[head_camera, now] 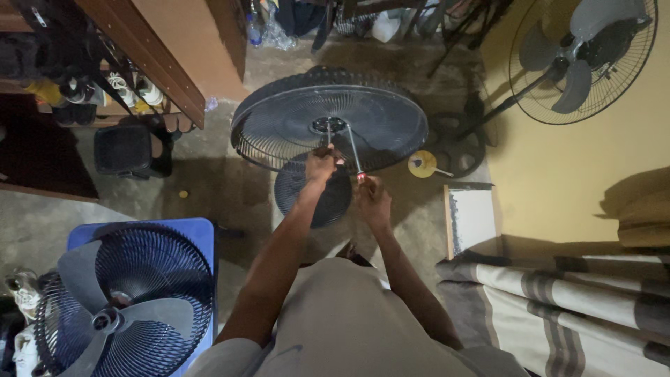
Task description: The person uses a screwdriver to tighten screws on the central hub of a standing fan's front grille. They repeatedly rotate the grille and reposition the tool to access different screws while holding the fan steady.
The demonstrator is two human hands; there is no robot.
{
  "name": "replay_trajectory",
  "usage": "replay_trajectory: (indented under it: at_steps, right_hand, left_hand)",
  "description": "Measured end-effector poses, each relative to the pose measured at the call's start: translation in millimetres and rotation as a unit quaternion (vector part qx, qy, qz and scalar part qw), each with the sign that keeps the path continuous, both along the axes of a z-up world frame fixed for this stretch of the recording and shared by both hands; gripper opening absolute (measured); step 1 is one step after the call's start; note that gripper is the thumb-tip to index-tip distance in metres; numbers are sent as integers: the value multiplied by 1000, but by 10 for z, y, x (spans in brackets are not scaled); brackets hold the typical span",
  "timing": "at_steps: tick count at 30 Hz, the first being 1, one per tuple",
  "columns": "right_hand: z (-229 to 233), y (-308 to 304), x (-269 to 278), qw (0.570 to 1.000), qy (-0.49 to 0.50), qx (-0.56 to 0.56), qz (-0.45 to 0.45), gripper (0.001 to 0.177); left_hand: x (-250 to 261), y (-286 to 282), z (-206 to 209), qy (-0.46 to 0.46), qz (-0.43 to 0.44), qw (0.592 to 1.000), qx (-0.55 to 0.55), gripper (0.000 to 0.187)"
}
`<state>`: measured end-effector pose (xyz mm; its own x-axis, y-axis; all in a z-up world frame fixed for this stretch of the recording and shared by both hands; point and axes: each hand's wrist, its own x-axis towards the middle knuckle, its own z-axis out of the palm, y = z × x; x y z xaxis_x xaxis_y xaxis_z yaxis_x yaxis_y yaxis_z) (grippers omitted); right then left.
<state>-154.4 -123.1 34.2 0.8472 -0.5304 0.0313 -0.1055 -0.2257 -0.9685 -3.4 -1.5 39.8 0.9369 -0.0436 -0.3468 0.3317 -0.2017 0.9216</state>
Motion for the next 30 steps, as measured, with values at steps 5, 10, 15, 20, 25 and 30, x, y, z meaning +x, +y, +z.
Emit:
replay_trajectory:
  at_steps: [5, 10, 15, 20, 25, 30]
  right_hand:
    - [0, 13, 26, 998, 5, 70, 9, 39]
    - [19, 42, 19, 999, 16, 49, 11, 36]
    - [4, 50, 75, 997, 32, 67, 4, 32]
    - [-116, 130, 100, 997, -46, 66, -15, 29]
    - [-162, 222, 115, 989, 70, 124, -31, 29]
    - [9, 237, 108, 987, -70, -138, -51, 30]
  left_hand:
    - [-1, -45, 0, -4, 5, 1000, 6, 32]
    - [-30, -38, 13, -21, 9, 1000, 1, 27]
    - [-22, -32, 107, -6, -2, 1000, 12, 27]
    - [-20, -19, 176, 1, -11, 1000, 28, 29]
    - [-11, -32, 168, 2, -9, 999, 30, 22]
    - [33, -24, 92, -5, -20, 998, 55, 29]
